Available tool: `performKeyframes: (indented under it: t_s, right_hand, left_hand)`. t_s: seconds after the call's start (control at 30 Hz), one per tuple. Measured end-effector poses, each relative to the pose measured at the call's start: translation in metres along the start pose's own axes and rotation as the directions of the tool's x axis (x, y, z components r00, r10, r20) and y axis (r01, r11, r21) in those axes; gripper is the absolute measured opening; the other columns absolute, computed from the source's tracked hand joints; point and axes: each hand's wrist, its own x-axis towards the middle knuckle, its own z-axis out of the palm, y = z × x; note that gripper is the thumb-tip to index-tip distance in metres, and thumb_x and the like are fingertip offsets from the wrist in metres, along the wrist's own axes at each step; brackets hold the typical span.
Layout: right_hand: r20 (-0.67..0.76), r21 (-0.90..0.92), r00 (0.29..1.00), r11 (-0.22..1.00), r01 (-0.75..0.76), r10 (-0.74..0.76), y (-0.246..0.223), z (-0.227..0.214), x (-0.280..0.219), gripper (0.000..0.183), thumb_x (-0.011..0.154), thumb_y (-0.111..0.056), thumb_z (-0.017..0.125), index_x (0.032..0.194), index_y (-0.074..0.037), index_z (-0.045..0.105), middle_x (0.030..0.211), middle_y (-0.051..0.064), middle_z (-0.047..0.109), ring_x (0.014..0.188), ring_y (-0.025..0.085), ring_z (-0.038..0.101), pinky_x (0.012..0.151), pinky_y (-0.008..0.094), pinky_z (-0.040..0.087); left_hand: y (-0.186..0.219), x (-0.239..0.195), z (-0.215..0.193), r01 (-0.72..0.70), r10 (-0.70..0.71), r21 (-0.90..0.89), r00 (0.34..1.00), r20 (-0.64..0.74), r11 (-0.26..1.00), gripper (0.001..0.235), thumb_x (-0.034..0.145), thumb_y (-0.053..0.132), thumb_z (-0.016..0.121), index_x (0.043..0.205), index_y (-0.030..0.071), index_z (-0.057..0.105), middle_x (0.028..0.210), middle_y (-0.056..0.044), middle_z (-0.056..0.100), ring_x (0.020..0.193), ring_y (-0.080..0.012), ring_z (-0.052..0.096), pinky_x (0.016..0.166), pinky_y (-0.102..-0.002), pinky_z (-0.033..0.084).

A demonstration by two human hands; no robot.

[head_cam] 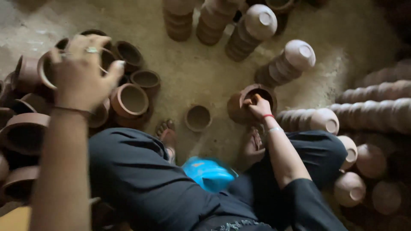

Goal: The person dips pottery bowls into a container of liquid clay slip by hand, turning each piece to ensure even coverage before placing it onto a stack.

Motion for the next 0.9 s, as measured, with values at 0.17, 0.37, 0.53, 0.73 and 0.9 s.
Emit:
performKeyframes:
  t_s: [0.17, 0.37, 0.53, 0.73, 0.9]
  right_hand:
    - [0.034, -0.306, 0.997, 0.951, -0.050, 0.064, 0.039, 0.018, 0.006, 0.037, 0.075, -0.016, 0.072, 0.110, -0.003, 0.071, 0.109, 0.026, 0.071, 0.105, 0.044, 0.066, 0.091, 0.050, 0.054]
    - [0.099, -0.361, 0.961, 0.909, -0.209, 0.260, 0.029, 0.045, 0.008, 0.031, 0.079, -0.018, 0.073, 0.107, -0.005, 0.076, 0.112, 0.025, 0.072, 0.108, 0.040, 0.069, 0.093, 0.047, 0.056]
    - [0.133, -0.281, 0.895, 0.882, -0.378, 0.425, -0.014, 0.004, 0.020, 0.038, 0.085, -0.036, 0.071, 0.111, -0.009, 0.076, 0.115, 0.018, 0.072, 0.112, 0.036, 0.068, 0.094, 0.045, 0.055]
    - [0.194, 0.246, 0.928, 0.900, -0.359, 0.317, 0.010, -0.020, 0.032, 0.034, 0.093, -0.025, 0.054, 0.113, -0.015, 0.079, 0.118, 0.014, 0.074, 0.112, 0.034, 0.068, 0.095, 0.041, 0.052]
    - [0.285, 0.677, 0.908, 0.607, -0.417, 0.306, 0.018, -0.027, 0.022, 0.030, 0.093, -0.027, 0.073, 0.114, -0.005, 0.075, 0.115, 0.020, 0.072, 0.109, 0.036, 0.073, 0.088, 0.040, 0.060]
  left_hand:
    - [0.103, -0.006, 0.025, -0.050, 0.074, -0.265, 0.994, 0.079, 0.963, 0.058, 0.105, 0.046, 0.064, 0.151, 0.011, 0.054, 0.149, -0.013, 0.057, 0.141, -0.0326, 0.049, 0.118, -0.074, 0.023]
    - [0.120, -0.001, 0.035, 0.034, 0.017, -0.071, 0.787, 0.617, 0.997, 0.075, 0.090, 0.051, 0.068, 0.153, 0.016, 0.050, 0.122, -0.022, 0.069, 0.113, -0.0396, 0.066, 0.100, -0.052, 0.051]
    - [0.127, 0.016, 0.036, 0.019, -0.004, -0.022, 0.845, 0.535, 1.000, 0.068, 0.092, 0.049, 0.067, 0.148, 0.014, 0.053, 0.118, -0.021, 0.070, 0.106, -0.0418, 0.066, 0.087, -0.052, 0.053]
    - [0.125, 0.015, 0.044, 0.034, -0.044, 0.028, 0.750, 0.660, 0.999, 0.064, 0.093, 0.048, 0.065, 0.150, 0.023, 0.053, 0.118, -0.020, 0.070, 0.107, -0.0404, 0.066, 0.089, -0.052, 0.053]
    - [0.108, 0.012, 0.063, 0.049, 0.003, -0.065, 0.774, 0.633, 0.997, 0.063, 0.095, 0.047, 0.063, 0.150, 0.020, 0.055, 0.123, -0.018, 0.071, 0.110, -0.0388, 0.067, 0.094, -0.049, 0.053]
